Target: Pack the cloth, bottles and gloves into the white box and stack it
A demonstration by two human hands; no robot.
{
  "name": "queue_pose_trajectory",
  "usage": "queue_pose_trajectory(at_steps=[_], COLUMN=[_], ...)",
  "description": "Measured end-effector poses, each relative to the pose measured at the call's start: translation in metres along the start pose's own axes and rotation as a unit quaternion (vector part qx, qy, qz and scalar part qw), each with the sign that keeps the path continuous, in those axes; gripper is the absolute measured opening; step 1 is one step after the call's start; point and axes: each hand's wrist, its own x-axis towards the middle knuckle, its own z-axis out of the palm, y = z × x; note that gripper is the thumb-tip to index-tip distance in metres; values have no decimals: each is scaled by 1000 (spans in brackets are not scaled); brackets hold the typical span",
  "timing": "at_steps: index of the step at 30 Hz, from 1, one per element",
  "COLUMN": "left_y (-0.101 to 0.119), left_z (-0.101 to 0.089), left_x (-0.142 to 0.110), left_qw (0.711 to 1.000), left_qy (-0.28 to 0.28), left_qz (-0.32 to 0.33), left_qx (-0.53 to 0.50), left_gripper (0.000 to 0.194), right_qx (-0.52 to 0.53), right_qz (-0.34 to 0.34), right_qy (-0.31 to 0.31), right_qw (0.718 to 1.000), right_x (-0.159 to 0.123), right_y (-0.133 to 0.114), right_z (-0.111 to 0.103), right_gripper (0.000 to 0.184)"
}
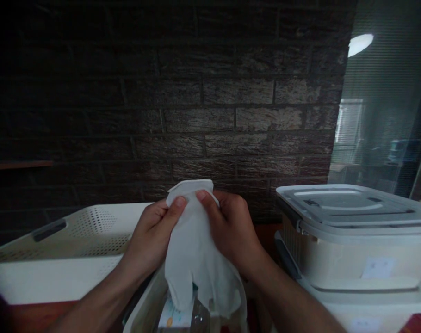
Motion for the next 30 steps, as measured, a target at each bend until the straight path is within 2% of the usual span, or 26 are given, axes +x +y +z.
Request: queue_pose_trajectory(at_steps=[3,5,8,11,13,15,17,19,21,26,30], left_y=[-5,-7,-6,-3,0,2,3,2,0,-4,-2], left_z=[0,2,6,6,5,3,1,0,0,1,2], left_x=[0,-2,-6,-6,-4,-3,-1,0,0,-1,0], left_qw=[995,995,999,988,985,987,988,984,978,979,988], left_qy=[-37,-29,27,61,68,70,73,89,108,112,104], left_qz=[-58,-58,6,69,78,70,69,90,114,102,76], left_qx=[-78,-74,29,123,134,125,119,127,134,138,87], left_gripper=[42,38,41,44,43,41,41,41,42,46,46], right_qx=[-22,-55,-127,-167,-156,-102,-8,71,81,-18,-33], right_qz=[-35,-45,-39,-36,-29,-16,8,35,47,-2,-24], right_qy=[49,55,59,80,83,72,24,-46,-74,13,23], right_qw=[998,996,989,982,984,992,1000,996,993,1000,999], right_x=[-1,-1,-1,0,0,1,1,0,-1,-4,-4], right_y=[-2,-2,0,1,0,-2,-4,-4,-1,7,7], right_z=[0,-1,-3,-7,-8,-7,-5,-2,2,5,5], right_gripper=[50,51,56,57,57,57,51,43,41,47,47])
